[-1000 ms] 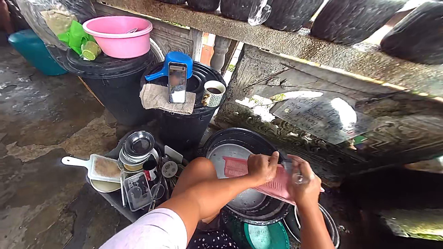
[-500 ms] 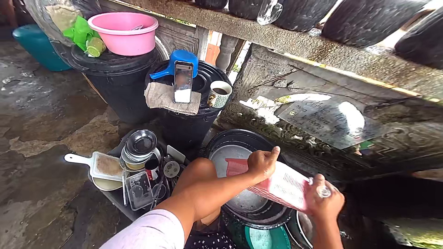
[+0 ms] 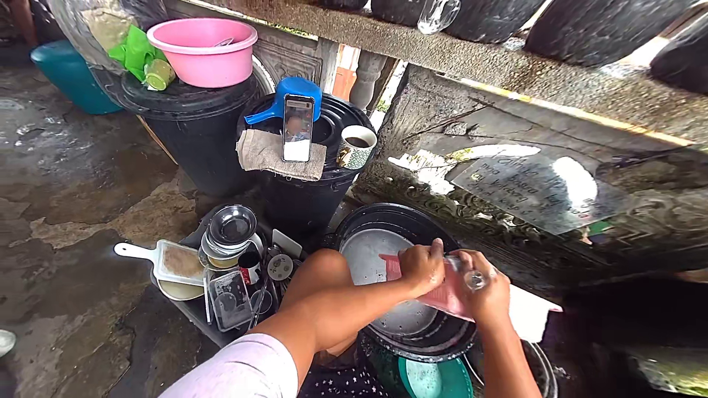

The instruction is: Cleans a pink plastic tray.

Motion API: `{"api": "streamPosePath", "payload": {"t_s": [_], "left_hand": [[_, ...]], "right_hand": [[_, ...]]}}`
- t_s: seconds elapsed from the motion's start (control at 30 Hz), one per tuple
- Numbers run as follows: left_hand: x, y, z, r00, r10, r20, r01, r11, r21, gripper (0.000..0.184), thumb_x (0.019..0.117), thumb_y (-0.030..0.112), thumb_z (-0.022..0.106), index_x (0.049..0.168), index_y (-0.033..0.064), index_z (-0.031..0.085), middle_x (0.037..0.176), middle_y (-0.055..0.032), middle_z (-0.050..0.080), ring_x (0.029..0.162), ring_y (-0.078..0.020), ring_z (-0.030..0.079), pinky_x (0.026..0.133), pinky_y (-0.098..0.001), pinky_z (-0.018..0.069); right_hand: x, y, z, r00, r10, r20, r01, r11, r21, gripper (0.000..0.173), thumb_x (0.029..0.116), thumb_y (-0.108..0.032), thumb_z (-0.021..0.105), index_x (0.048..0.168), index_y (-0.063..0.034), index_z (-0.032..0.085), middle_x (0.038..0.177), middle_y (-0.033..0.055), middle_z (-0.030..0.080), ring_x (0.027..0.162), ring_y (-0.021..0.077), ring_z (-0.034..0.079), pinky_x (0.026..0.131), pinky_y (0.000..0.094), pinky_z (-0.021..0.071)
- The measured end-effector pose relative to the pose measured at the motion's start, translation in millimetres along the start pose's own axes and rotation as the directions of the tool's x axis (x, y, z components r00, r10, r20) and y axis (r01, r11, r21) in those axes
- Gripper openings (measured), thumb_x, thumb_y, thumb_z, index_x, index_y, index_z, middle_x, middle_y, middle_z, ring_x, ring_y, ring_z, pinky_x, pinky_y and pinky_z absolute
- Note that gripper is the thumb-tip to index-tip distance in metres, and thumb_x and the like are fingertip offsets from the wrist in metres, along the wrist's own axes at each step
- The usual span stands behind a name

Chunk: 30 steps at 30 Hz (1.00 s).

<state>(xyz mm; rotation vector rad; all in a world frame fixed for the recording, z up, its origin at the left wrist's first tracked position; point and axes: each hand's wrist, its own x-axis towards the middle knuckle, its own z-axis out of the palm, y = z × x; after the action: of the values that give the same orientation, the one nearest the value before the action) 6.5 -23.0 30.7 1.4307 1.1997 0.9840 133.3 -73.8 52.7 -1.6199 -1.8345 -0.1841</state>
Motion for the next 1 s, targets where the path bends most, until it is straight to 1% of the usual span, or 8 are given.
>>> {"api": "streamPosePath", "payload": {"t_s": [0.17,0.33,0.43,0.6,0.7,0.83,0.93,1.0], "left_hand": [[15.4,-9.3,-22.7,0.996,-0.026,-0.091,0.017,0.996,-0.091,0.063,0.1098,0.045,0.036,0.064,0.0088,0.058,0.063,-0.0055,0.056,0.068,-0.0239,0.060,0.073,-0.0517,0.0482],[-14.2,-6.9,5.0,0.998,0.042,0.043,-0.045,0.995,0.084,0.064,0.1093,0.046,0.035,0.071,0.0063,0.067,0.072,-0.0094,0.067,0.078,-0.0269,0.067,0.086,-0.0563,0.0481],[-5.6,-0.5,-10.3,0.999,0.018,0.039,-0.020,0.997,0.070,0.061,0.1074,0.046,0.038,0.064,0.0095,0.060,0.063,-0.0051,0.059,0.068,-0.0238,0.062,0.077,-0.0527,0.0473],[31.6,-17.1,-39.2,0.992,-0.087,-0.090,0.060,0.962,-0.268,0.055,0.1064,0.038,0.051,0.059,0.0100,0.052,0.056,-0.0016,0.048,0.056,-0.0191,0.051,0.059,-0.0452,0.0450],[32.8,-37.2,-23.2,0.964,0.207,-0.168,-0.197,0.978,0.072,0.050,0.1058,0.027,0.044,0.062,0.0061,0.057,0.060,-0.0051,0.056,0.063,-0.0197,0.060,0.064,-0.0430,0.0502],[3.8,-44.7,19.5,0.897,0.439,0.059,-0.419,0.797,0.435,0.055,0.1090,0.036,0.035,0.078,0.0074,0.071,0.084,-0.0065,0.074,0.092,-0.0218,0.070,0.095,-0.0478,0.0472],[-17.7,-15.4,32.1,0.913,0.406,0.033,-0.406,0.904,0.131,0.042,0.1032,0.024,0.046,0.078,0.0002,0.070,0.078,-0.0139,0.071,0.082,-0.0285,0.070,0.083,-0.0514,0.0525],[-12.1,0.1,23.2,0.958,0.288,0.000,-0.287,0.955,0.070,0.055,0.1090,0.031,0.038,0.068,0.0034,0.063,0.067,-0.0109,0.064,0.070,-0.0274,0.066,0.071,-0.0515,0.0523]], "right_hand": [[-18.0,48.2,-18.8,0.936,0.350,-0.035,-0.351,0.930,-0.104,0.061,0.1119,-0.038,0.031,0.099,0.0108,0.066,0.088,0.0312,0.067,0.089,0.0466,0.068,0.082,0.0671,0.0475],[-18.6,-14.1,19.9,0.988,0.126,-0.091,-0.133,0.989,-0.069,0.063,0.1082,-0.042,0.034,0.076,0.0019,0.067,0.073,0.0207,0.068,0.076,0.0378,0.071,0.070,0.0582,0.0526],[-27.7,7.8,20.2,0.983,0.136,-0.120,-0.143,0.988,-0.053,0.064,0.1088,-0.040,0.032,0.069,0.0021,0.060,0.066,0.0194,0.061,0.067,0.0358,0.066,0.062,0.0552,0.0488],[-50.5,82.1,-41.0,0.858,0.511,-0.058,-0.514,0.848,-0.129,0.072,0.1097,-0.046,0.032,0.084,0.0130,0.065,0.084,0.0333,0.066,0.086,0.0494,0.066,0.078,0.0698,0.0470],[-44.0,83.8,-58.8,0.798,0.588,-0.131,-0.602,0.789,-0.126,0.072,0.1089,-0.049,0.036,0.091,0.0129,0.066,0.092,0.0346,0.067,0.093,0.0491,0.066,0.086,0.0692,0.0460],[-11.7,24.3,-58.8,0.944,0.320,-0.076,-0.327,0.891,-0.315,0.055,0.1100,-0.040,0.040,0.111,0.0054,0.070,0.093,0.0341,0.070,0.091,0.0557,0.069,0.079,0.0734,0.0483],[3.9,-20.5,-22.0,0.997,0.007,-0.072,-0.022,0.977,-0.211,0.032,0.1059,-0.021,0.049,0.120,-0.0016,0.071,0.086,0.0246,0.073,0.075,0.0451,0.073,0.065,0.0633,0.0547],[7.8,-11.7,-15.6,0.994,0.037,-0.105,-0.036,0.999,0.009,0.033,0.1086,-0.020,0.047,0.122,0.0003,0.070,0.100,0.0226,0.074,0.086,0.0348,0.074,0.078,0.0537,0.0584]]}}
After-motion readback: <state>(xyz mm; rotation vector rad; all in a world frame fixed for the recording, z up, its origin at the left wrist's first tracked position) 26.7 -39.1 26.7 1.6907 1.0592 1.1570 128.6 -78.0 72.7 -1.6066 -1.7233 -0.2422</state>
